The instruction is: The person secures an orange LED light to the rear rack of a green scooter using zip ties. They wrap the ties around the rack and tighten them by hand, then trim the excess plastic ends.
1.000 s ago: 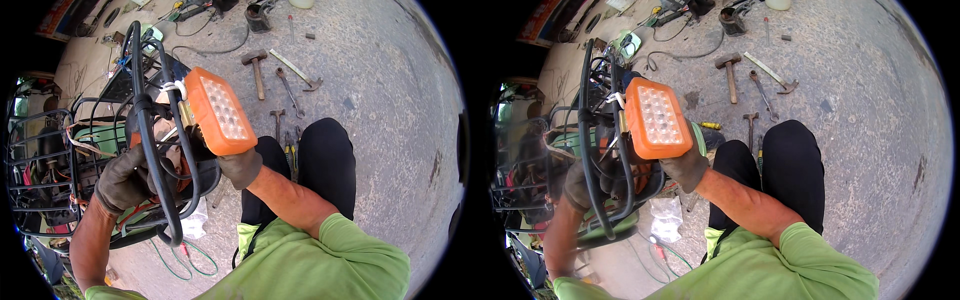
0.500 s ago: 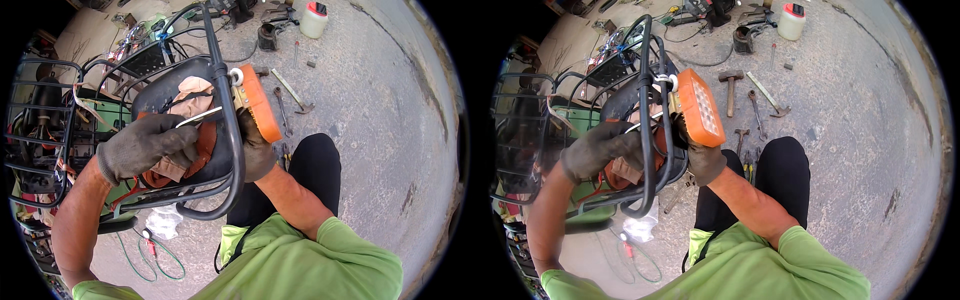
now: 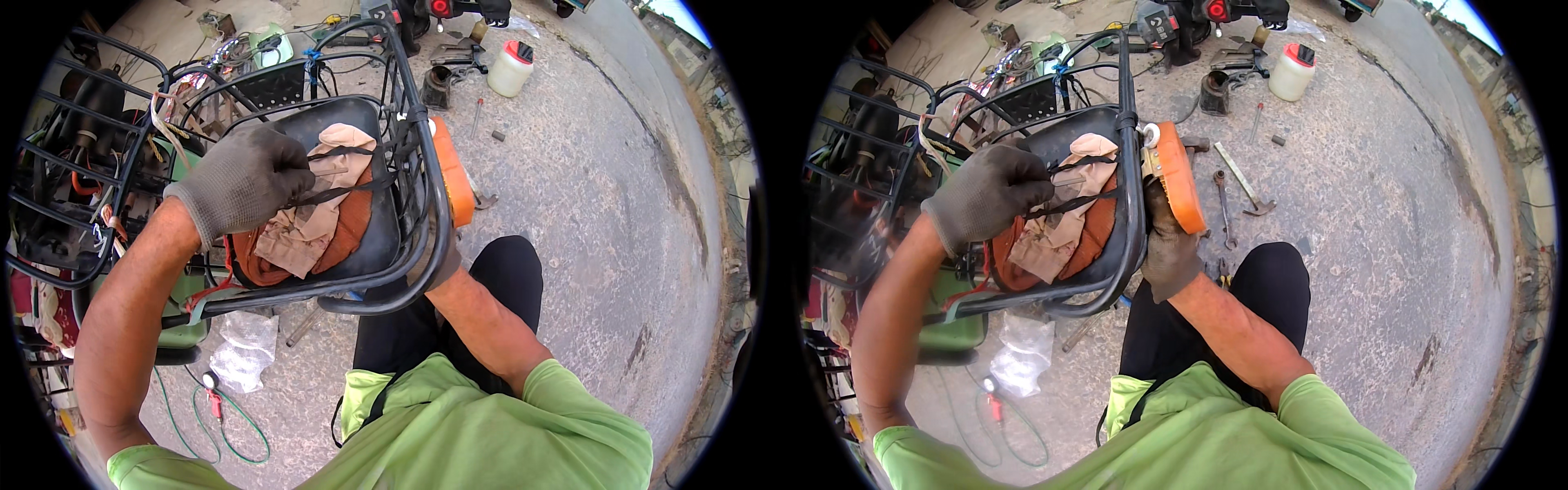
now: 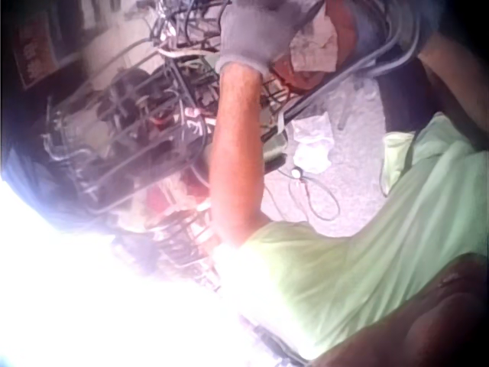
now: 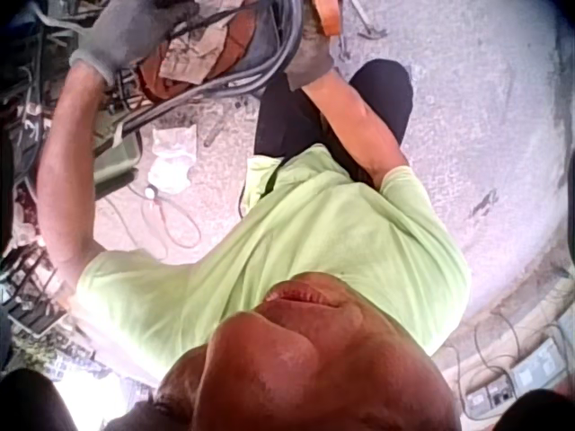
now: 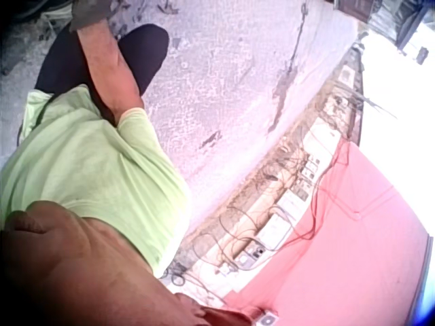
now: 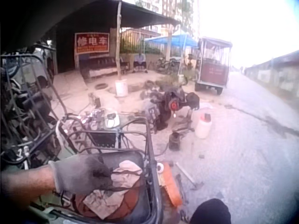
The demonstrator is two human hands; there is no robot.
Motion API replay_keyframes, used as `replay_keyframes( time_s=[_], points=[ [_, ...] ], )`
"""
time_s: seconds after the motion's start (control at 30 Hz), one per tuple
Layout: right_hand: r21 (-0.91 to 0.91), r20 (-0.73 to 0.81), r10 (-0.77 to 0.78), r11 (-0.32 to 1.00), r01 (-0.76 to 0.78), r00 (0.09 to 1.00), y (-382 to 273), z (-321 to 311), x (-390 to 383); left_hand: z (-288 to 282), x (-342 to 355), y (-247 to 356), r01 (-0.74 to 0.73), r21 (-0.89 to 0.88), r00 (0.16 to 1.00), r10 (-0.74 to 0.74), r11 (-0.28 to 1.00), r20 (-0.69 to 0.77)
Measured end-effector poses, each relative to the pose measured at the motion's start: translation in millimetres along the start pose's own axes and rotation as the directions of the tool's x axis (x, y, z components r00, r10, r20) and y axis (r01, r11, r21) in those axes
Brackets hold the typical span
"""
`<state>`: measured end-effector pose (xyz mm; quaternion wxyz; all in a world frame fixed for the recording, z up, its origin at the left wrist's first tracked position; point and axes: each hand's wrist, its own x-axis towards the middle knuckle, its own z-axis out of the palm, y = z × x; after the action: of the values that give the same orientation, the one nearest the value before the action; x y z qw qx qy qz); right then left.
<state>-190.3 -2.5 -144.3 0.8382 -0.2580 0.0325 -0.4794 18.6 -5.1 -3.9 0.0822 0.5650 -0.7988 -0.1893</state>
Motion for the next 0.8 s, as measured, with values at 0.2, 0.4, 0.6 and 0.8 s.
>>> replay_keyframes(
  time_s=[0.2, 0.4, 0.6, 0.8],
  points=[
    [-0.080, -0.031, -0.099, 0.992, 0.096, 0.995, 2.6, -1.5, -2.3, -2.3, -5.5, 12.8, 0.070, -0.047, 0.995, -0.073, 0.996, -0.062],
    [-0.437, -0.154, -0.346, 0.864, 0.250, 0.925, 9.2, -27.2, -28.2, -4.1, 1.9, 16.1, 0.199, -0.354, 0.979, -0.198, 0.914, 0.039],
    [-0.626, -0.373, -0.404, 0.774, 0.095, 0.835, -27.1, -60.2, -63.2, -4.5, -1.3, 24.9, 0.236, -0.427, 0.970, -0.241, 0.873, 0.043],
    [-0.712, -0.037, -0.338, 0.669, 0.213, 0.940, -103.2, -16.0, -10.4, -5.5, -2.3, 50.1, 0.239, -0.519, 0.964, -0.266, 0.821, 0.024]
  ],
)
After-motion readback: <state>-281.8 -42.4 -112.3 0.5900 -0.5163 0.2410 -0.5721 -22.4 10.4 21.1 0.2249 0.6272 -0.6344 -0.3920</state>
